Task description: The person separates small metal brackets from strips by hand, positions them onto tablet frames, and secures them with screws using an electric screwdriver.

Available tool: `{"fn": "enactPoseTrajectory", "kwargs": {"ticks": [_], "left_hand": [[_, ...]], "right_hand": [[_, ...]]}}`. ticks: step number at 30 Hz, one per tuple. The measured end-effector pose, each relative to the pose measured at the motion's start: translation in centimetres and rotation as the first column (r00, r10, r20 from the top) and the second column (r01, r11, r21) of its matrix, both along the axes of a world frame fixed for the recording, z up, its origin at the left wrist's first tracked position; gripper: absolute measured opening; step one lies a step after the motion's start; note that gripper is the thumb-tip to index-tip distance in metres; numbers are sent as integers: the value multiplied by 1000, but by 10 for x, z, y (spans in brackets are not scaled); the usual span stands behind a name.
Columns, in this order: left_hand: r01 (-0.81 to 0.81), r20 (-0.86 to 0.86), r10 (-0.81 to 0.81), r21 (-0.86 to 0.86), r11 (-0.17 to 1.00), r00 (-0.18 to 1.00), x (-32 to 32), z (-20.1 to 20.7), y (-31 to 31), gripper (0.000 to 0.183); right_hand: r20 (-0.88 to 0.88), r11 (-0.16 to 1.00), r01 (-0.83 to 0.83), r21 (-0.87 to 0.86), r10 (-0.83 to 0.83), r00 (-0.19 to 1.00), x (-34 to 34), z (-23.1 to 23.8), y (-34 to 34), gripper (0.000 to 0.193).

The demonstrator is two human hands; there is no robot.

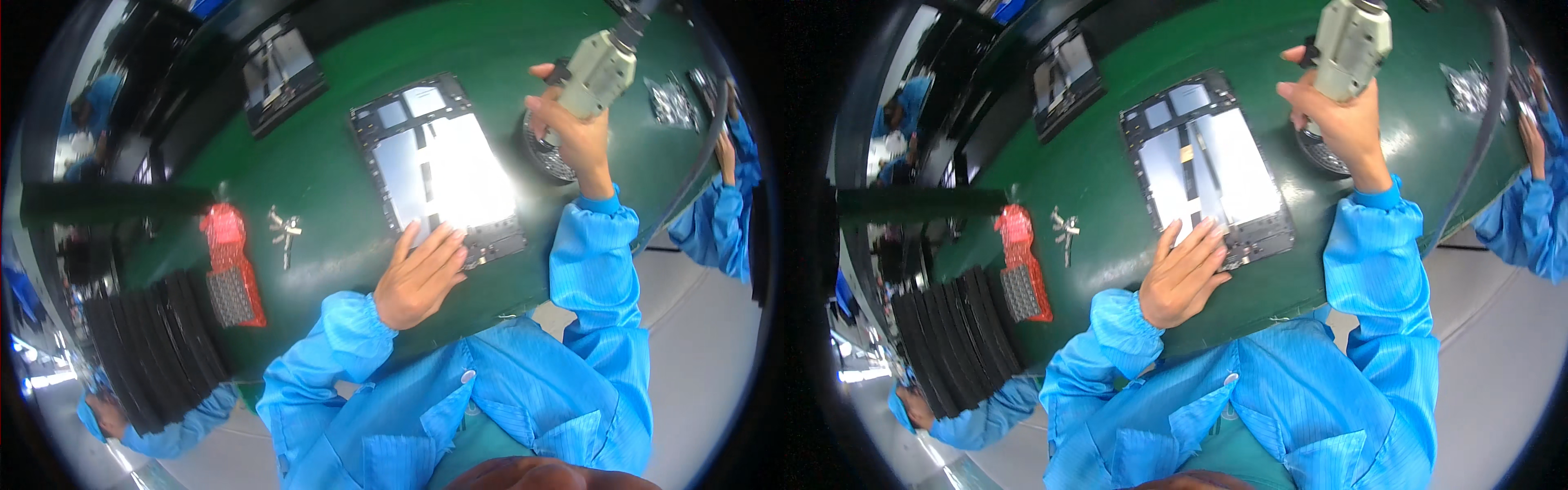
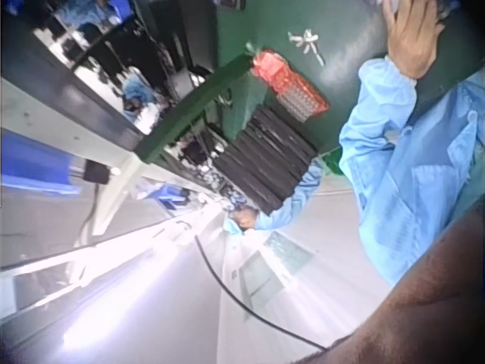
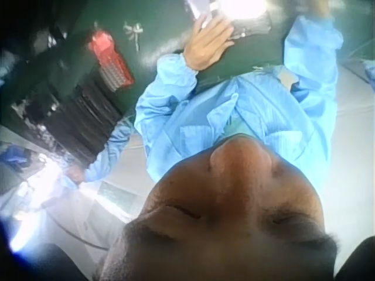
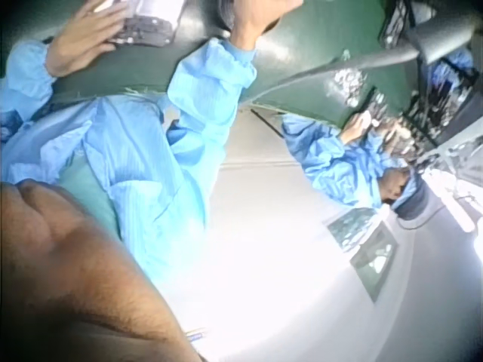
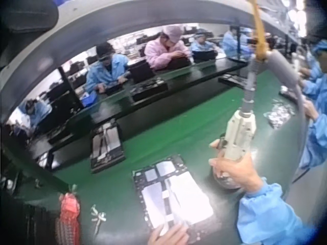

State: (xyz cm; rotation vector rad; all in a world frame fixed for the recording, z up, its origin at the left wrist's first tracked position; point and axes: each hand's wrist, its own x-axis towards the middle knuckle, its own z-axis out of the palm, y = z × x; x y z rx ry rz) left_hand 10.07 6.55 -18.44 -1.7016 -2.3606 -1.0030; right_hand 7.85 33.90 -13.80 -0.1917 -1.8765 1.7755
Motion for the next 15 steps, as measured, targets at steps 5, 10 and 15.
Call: {"fn": "enactPoseTrajectory", "kwargs": {"ticks": [5, 10, 15], "left_hand": [[-58, 4, 58, 28, 998, 998, 14, -8, 8, 39], [-44, 5, 44, -13, 999, 999, 16, -1, 11, 41], [-287, 141, 263, 197, 937, 954, -22, 7, 7, 50]], "right_hand": [[-13, 997, -40, -70, 39, 999, 9, -6, -13, 35], [36, 983, -170, -71, 173, 984, 30, -3, -28, 38], [-133, 983, -128, -129, 111, 985, 19, 17, -17, 38]]}}
